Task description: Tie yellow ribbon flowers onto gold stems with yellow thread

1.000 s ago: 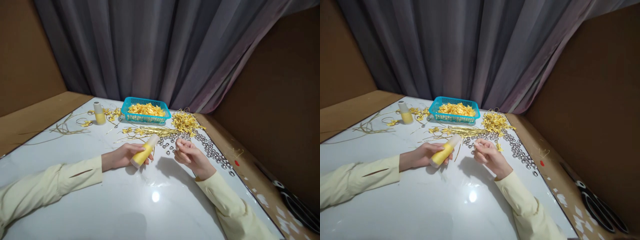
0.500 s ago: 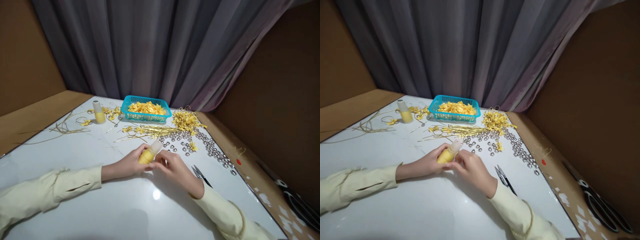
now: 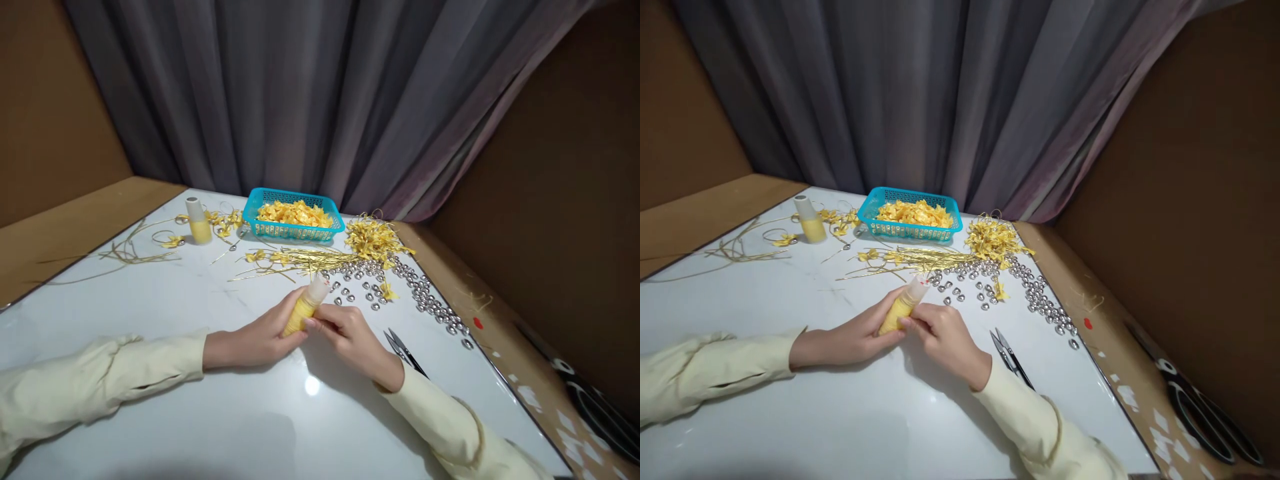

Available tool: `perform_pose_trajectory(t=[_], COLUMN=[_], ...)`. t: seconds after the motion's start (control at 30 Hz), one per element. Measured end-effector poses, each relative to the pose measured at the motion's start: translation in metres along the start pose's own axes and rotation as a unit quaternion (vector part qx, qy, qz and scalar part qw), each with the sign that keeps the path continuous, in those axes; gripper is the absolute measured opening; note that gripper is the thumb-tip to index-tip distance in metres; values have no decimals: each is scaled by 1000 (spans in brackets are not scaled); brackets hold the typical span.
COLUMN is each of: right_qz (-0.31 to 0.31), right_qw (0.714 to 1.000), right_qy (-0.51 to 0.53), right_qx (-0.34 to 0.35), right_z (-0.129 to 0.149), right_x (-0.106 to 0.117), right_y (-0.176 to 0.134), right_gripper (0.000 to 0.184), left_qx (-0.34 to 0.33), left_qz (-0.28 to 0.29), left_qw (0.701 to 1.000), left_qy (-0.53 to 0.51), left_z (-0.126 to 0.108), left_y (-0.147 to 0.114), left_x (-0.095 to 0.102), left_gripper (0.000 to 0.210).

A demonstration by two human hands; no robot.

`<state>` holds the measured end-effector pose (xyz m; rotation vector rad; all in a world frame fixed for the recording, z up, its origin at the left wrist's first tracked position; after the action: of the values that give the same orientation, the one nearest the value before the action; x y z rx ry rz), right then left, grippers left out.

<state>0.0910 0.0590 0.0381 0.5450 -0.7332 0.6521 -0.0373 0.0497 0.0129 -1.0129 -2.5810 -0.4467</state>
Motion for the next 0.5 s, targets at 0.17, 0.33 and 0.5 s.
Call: perform_pose_trajectory(t=[0.17,0.33,0.5], right_qz=[-89,-166,-174], right_qw=[994,975,945], right_qy=[-48,-107,-188], right_qx=[37,103,202], right_z=[6,10,24], right_x=[17,25,22], right_y=[-7,-17,-25], right_gripper=[38,30,19], left_qx=[15,45,32], left_qz=[-41,-76,-81], left_qw=[999,996,996], left_qy=[12,15,7], left_z=[5,9,8], left_y=[-3,-5,-5], left_x=[3,7,9], left_gripper=[56,44,38])
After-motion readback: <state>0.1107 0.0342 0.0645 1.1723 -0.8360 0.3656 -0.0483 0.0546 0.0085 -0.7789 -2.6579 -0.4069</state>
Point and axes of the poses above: each hand's wrist, its own y-axis towards the middle knuckle, its own x-axis out of the back of the hand, z = x × y, the point moved 5 cm from there along y, towards the middle knuckle, and after that the axes turned 7 degrees about z, right-handed, at the moved point
